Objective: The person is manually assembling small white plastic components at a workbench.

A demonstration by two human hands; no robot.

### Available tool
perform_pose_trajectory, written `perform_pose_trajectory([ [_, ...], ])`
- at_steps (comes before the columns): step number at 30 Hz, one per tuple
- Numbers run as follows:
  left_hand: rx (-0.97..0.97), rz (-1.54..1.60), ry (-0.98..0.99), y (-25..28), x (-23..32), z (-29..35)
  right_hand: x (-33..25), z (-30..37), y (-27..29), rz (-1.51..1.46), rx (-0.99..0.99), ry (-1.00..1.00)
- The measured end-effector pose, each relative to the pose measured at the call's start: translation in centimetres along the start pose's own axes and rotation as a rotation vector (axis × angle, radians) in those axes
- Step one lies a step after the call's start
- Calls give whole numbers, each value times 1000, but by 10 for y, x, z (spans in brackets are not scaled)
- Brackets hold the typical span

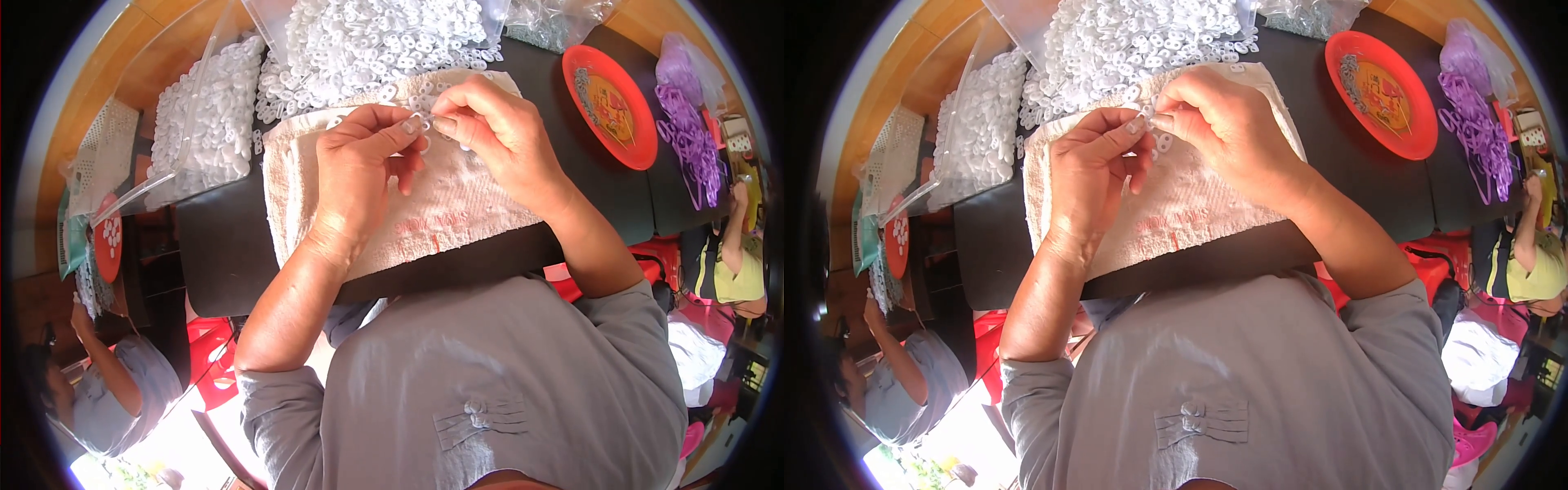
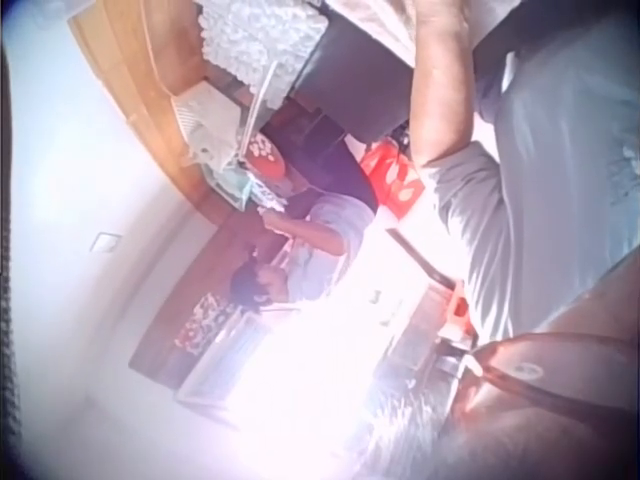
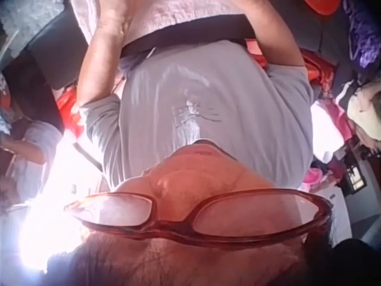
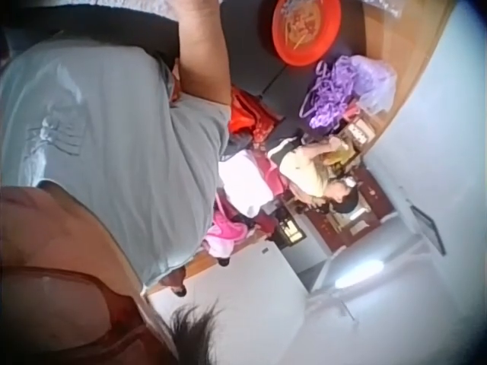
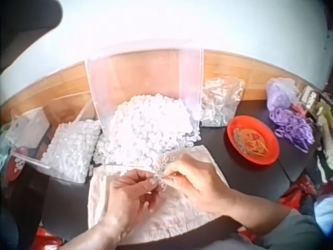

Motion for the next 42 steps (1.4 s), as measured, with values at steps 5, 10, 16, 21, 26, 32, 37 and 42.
perform_pose_trajectory([
  [5, -6, -39, 17, -3, -1, 3, 2, -1, -2, 34, -5, 37],
  [10, -14, -5, 49, -3, -7, 3, 0, -3, -4, 74, -36, 158],
  [16, 29, 64, 42, -2, -13, 3, 4, -1, -13, 3, -52, 131],
  [21, 22, 38, 57, 2, -16, 0, 11, -1, -15, 14, -65, 87],
  [26, 42, 23, 33, 2, -11, 0, 17, -6, -3, -13, -46, -77],
  [32, 45, 57, 29, 2, -8, 0, 25, -4, 4, -185, 14, -200],
  [37, 62, 61, 15, 2, -6, 2, 18, -3, 0, -296, 19, -236],
  [42, 39, 62, 18, 0, -6, 3, 13, -5, 2, -160, -10, -122],
])
Point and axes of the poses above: each hand's wrist, its own z-axis away from the middle knuckle, its own y-axis out of the back of the hand, x = y × z, the point moved 5 cm from there along -z, towards the middle knuckle, and after that the axes turned 6 degrees about x, right-handed, at the moved point
